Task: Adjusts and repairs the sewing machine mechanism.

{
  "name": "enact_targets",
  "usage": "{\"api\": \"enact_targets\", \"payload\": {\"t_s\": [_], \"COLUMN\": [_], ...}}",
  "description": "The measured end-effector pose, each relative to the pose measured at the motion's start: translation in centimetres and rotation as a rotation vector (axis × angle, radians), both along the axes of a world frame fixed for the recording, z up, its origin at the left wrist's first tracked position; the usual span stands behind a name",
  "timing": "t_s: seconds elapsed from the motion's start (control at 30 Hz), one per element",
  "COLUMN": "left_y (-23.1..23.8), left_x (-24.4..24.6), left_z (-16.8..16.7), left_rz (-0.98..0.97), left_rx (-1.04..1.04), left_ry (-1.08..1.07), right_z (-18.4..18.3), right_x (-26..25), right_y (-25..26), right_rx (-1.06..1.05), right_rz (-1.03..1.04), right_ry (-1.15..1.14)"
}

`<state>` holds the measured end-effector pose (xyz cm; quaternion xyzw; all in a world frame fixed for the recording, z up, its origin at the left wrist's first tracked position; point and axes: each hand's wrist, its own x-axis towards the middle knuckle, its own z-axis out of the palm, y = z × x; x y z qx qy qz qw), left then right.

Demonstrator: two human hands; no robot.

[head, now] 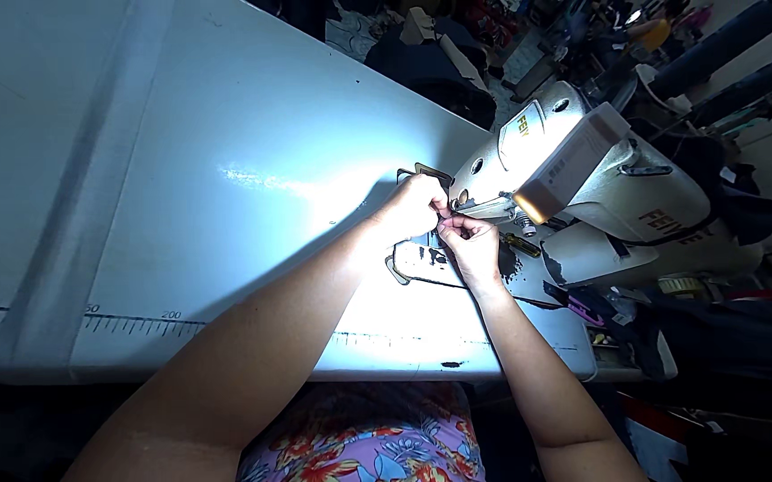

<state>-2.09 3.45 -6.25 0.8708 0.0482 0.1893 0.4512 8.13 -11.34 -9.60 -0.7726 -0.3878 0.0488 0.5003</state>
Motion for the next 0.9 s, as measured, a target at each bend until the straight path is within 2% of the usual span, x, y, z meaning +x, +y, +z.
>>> {"api": "enact_targets", "payload": {"t_s": [0.23,0.4,0.67,0.8,0.9], "left_y": [0.0,-0.7,-2.3,-2.3,-2.1], "left_x": [0.3,0.5,0.3,0.9,1.2], "left_z": [-0.5,-1.1,-1.8,-2.8,-3.2], "left_rz": [0.011,0.103,0.217,0.244,0.24], "left_rx": [-0.02,-0.061,0.016,-0.031,-0.037], "left_ry": [-0.022,-0.036,-0.281,-0.33,-0.312], "right_z": [0.2,0.2,0.5,1.3,3.1], "right_x": [-0.2,-0.2,-0.6,-1.1,-0.4], "right_y": [0.0,0.0,0.1,0.0,-1.7], "right_rx": [0.001,0.001,0.016,-0.084,-0.208], "right_rz": [0.013,0.023,0.016,-0.119,-0.193], "right_ry": [0.007,0.012,0.008,0.004,-0.135]}}
